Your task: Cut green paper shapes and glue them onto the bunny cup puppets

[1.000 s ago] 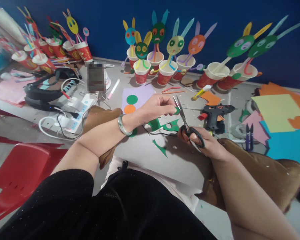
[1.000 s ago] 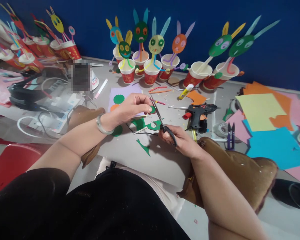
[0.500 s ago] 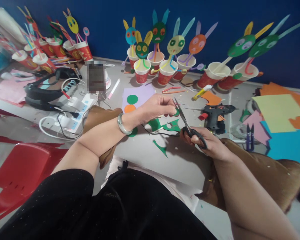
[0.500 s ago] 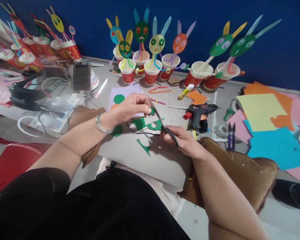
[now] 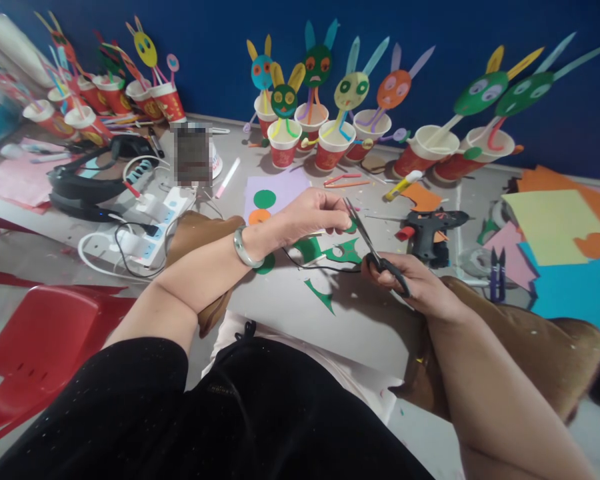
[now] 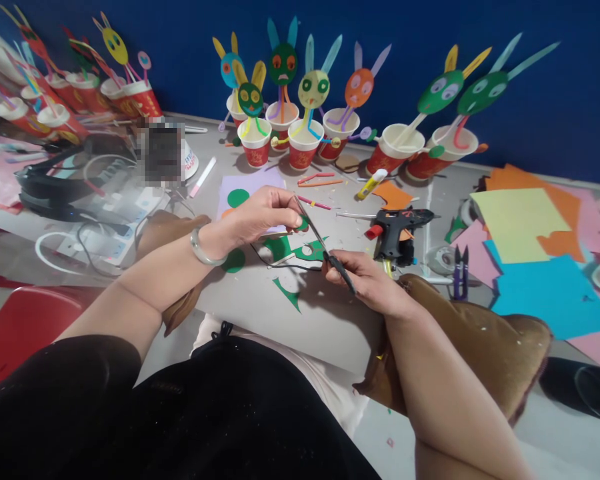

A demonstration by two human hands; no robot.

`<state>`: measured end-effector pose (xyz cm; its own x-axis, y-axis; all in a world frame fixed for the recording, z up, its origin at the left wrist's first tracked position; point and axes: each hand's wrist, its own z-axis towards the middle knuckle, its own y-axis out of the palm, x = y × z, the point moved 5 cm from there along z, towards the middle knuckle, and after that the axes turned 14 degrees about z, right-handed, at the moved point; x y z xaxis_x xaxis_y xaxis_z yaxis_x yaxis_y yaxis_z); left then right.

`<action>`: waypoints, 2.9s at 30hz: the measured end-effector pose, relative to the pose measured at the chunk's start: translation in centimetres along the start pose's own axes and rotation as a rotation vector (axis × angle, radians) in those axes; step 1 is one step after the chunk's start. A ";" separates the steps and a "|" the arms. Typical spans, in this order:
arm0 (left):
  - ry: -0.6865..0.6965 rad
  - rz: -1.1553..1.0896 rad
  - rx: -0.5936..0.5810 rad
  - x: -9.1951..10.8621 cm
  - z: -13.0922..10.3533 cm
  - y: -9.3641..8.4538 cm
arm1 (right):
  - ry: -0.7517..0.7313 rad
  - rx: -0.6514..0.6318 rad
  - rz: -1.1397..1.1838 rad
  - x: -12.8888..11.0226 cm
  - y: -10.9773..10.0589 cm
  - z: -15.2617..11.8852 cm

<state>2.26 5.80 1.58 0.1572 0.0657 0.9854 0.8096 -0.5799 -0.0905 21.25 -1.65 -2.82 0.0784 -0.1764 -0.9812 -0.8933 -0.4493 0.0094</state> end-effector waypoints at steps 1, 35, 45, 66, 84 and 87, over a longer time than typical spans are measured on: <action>0.006 0.004 -0.006 0.0 0.0 0.0 | 0.006 0.002 -0.016 0.0 0.0 0.0; 0.080 0.012 0.071 -1.3 0.5 -0.1 | -0.099 -0.082 0.004 -0.1 1.1 0.2; 0.086 0.009 0.068 -1.4 0.5 0.0 | -0.068 -0.060 -0.033 0.2 0.8 0.3; 0.173 -0.022 0.027 1.8 -0.6 -3.7 | -0.219 0.156 0.099 0.2 -0.2 0.5; -0.106 0.062 0.060 -2.4 1.9 -1.9 | -0.136 0.543 -0.511 2.1 -2.5 1.0; -0.141 0.052 0.053 -2.5 1.9 -1.8 | -0.146 0.546 -0.452 2.3 -2.5 0.9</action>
<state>1.51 8.22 -0.96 0.2746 0.1525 0.9494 0.8266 -0.5418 -0.1521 23.29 -0.15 -5.28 0.4664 0.0589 -0.8826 -0.8843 0.0577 -0.4634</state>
